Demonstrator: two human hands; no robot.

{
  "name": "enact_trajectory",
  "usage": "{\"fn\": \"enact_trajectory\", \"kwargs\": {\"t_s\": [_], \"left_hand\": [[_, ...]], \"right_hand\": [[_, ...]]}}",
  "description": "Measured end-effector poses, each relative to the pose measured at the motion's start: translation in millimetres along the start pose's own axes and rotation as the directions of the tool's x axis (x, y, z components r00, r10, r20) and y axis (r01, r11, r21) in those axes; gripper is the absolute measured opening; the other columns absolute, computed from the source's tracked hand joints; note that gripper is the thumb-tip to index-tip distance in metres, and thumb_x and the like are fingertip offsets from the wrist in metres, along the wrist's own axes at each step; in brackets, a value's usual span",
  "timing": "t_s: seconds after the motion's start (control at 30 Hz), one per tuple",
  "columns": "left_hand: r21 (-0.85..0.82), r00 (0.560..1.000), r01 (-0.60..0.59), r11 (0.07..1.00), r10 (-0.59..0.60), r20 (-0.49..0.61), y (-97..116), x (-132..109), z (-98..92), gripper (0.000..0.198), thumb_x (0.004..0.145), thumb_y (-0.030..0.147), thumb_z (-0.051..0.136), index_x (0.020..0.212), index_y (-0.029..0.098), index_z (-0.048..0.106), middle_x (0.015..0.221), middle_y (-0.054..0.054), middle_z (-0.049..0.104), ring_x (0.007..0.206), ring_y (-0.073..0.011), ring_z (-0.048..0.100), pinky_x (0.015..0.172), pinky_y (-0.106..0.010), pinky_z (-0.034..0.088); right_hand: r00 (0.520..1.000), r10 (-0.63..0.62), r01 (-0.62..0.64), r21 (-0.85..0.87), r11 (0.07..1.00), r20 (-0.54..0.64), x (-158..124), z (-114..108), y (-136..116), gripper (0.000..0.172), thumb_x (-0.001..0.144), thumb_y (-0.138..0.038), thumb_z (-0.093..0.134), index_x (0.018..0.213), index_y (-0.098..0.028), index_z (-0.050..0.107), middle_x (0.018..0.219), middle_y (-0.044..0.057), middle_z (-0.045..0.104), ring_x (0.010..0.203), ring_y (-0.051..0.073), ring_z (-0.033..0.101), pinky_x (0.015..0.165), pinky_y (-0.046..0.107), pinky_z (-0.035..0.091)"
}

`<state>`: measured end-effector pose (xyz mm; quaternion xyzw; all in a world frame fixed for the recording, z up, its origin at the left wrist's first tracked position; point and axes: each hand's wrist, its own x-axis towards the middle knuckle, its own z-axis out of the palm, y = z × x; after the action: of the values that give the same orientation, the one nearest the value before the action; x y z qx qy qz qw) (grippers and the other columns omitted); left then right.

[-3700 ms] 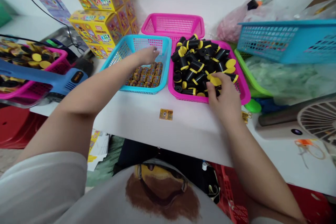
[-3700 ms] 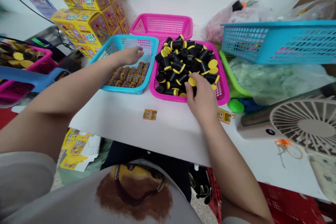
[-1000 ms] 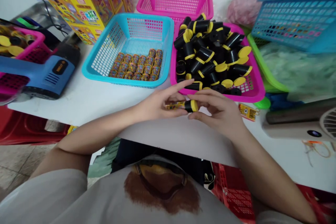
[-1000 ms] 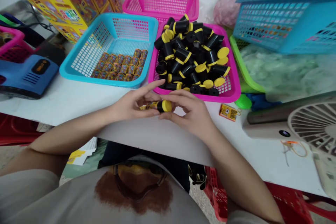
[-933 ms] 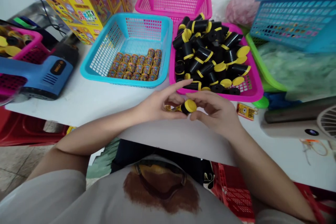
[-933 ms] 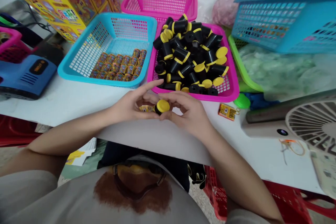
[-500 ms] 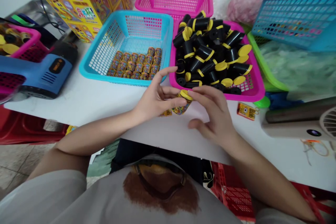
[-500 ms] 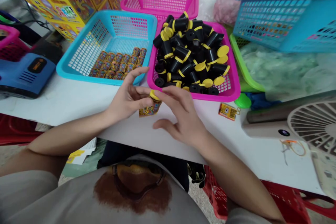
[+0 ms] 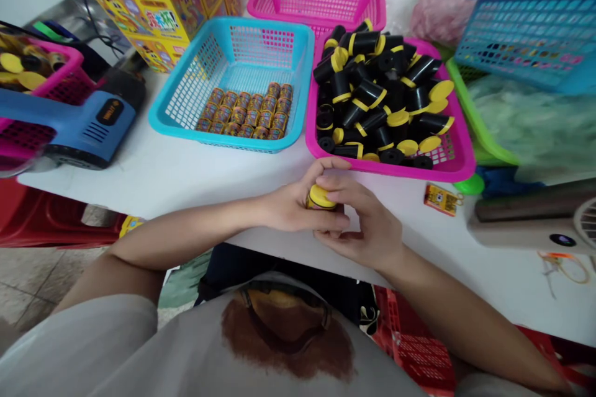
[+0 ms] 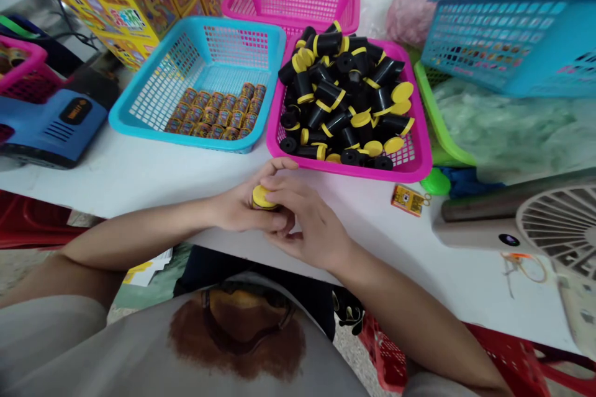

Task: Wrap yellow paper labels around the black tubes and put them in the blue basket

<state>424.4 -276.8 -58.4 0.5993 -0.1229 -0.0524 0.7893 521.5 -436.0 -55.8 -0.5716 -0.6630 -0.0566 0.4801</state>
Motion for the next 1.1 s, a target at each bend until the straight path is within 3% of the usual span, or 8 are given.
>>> {"fn": "enact_trajectory", "kwargs": {"t_s": [0.1,0.33,0.43,0.53,0.63,0.77,0.9,1.1], "left_hand": [[0.031,1.0,-0.016,0.999,0.016,0.001,0,-2,1.1,0.076,0.09,0.039,0.079,0.139,0.028,0.022,0.082,0.006,0.063,0.069,-0.0115,0.068,0.06,-0.023,0.055],[0.269,0.96,-0.056,0.962,0.126,-0.25,1,-7,7.6,0.072,0.083,0.018,0.073,0.133,0.027,0.023,0.071,0.012,0.049,0.053,-0.009,0.055,0.047,-0.023,0.043],[0.337,0.951,-0.053,0.94,0.15,-0.269,0,-7,8.9,0.074,0.084,0.023,0.074,0.136,0.027,0.021,0.068,0.012,0.048,0.055,-0.0104,0.056,0.047,-0.024,0.043],[0.37,0.933,-0.087,0.925,0.206,-0.296,-3,-5,10.1,0.07,0.087,0.025,0.07,0.137,0.027,0.021,0.068,0.013,0.045,0.053,-0.0095,0.054,0.045,-0.023,0.042],[0.383,0.927,-0.132,0.914,0.251,-0.279,-4,-5,10.9,0.068,0.087,0.021,0.066,0.138,0.027,0.021,0.066,0.014,0.043,0.049,-0.0089,0.052,0.043,-0.022,0.039],[0.374,0.929,-0.146,0.916,0.257,-0.267,-3,-3,11.0,0.071,0.084,0.017,0.066,0.138,0.026,0.02,0.07,0.011,0.047,0.054,-0.0106,0.056,0.046,-0.023,0.043],[0.333,0.919,-0.264,0.905,0.34,-0.197,-1,0,8.8,0.06,0.085,0.013,0.066,0.126,0.028,0.025,0.072,0.013,0.045,0.052,-0.0066,0.052,0.048,-0.018,0.041],[0.19,0.973,-0.216,0.958,0.228,-0.044,0,-1,0.4,0.06,0.091,0.023,0.07,0.129,0.026,0.024,0.066,0.016,0.042,0.046,-0.0058,0.049,0.046,-0.017,0.04]], "right_hand": [[0.998,-0.067,0.067,-0.056,0.996,0.008,0,-2,2,0.065,0.089,-0.018,0.076,0.148,-0.029,0.051,0.13,0.009,0.075,0.121,0.028,0.073,0.101,0.05,0.066],[0.954,-0.294,0.295,-0.346,0.891,0.058,-5,-1,11,0.034,0.099,-0.018,0.064,0.132,-0.025,0.064,0.126,0.008,0.076,0.127,0.027,0.069,0.114,0.058,0.059],[0.952,-0.302,0.288,-0.445,0.848,0.041,-6,-1,11,0.031,0.097,-0.017,0.066,0.125,-0.031,0.067,0.122,0.004,0.076,0.123,0.025,0.069,0.12,0.056,0.055],[0.976,-0.216,0.196,-0.437,0.878,0.005,-4,1,7,0.03,0.1,-0.026,0.064,0.129,-0.034,0.064,0.119,0.004,0.075,0.118,0.026,0.07,0.113,0.057,0.06],[0.979,-0.196,0.165,-0.367,0.915,-0.048,-1,6,5,0.032,0.1,-0.033,0.066,0.131,-0.03,0.061,0.114,0.007,0.073,0.113,0.028,0.07,0.103,0.057,0.064],[0.975,-0.209,0.169,-0.37,0.914,-0.071,1,10,5,0.031,0.1,-0.027,0.065,0.13,-0.025,0.063,0.111,0.009,0.071,0.11,0.027,0.068,0.107,0.055,0.061],[0.964,-0.263,0.238,-0.352,0.905,-0.024,1,4,6,0.042,0.099,-0.022,0.066,0.14,-0.015,0.059,0.114,0.013,0.07,0.116,0.028,0.067,0.107,0.05,0.061],[0.966,-0.257,0.252,-0.28,0.926,0.02,-1,-5,1,0.051,0.103,-0.025,0.06,0.152,-0.015,0.051,0.121,0.014,0.071,0.12,0.027,0.069,0.099,0.045,0.065]]}}
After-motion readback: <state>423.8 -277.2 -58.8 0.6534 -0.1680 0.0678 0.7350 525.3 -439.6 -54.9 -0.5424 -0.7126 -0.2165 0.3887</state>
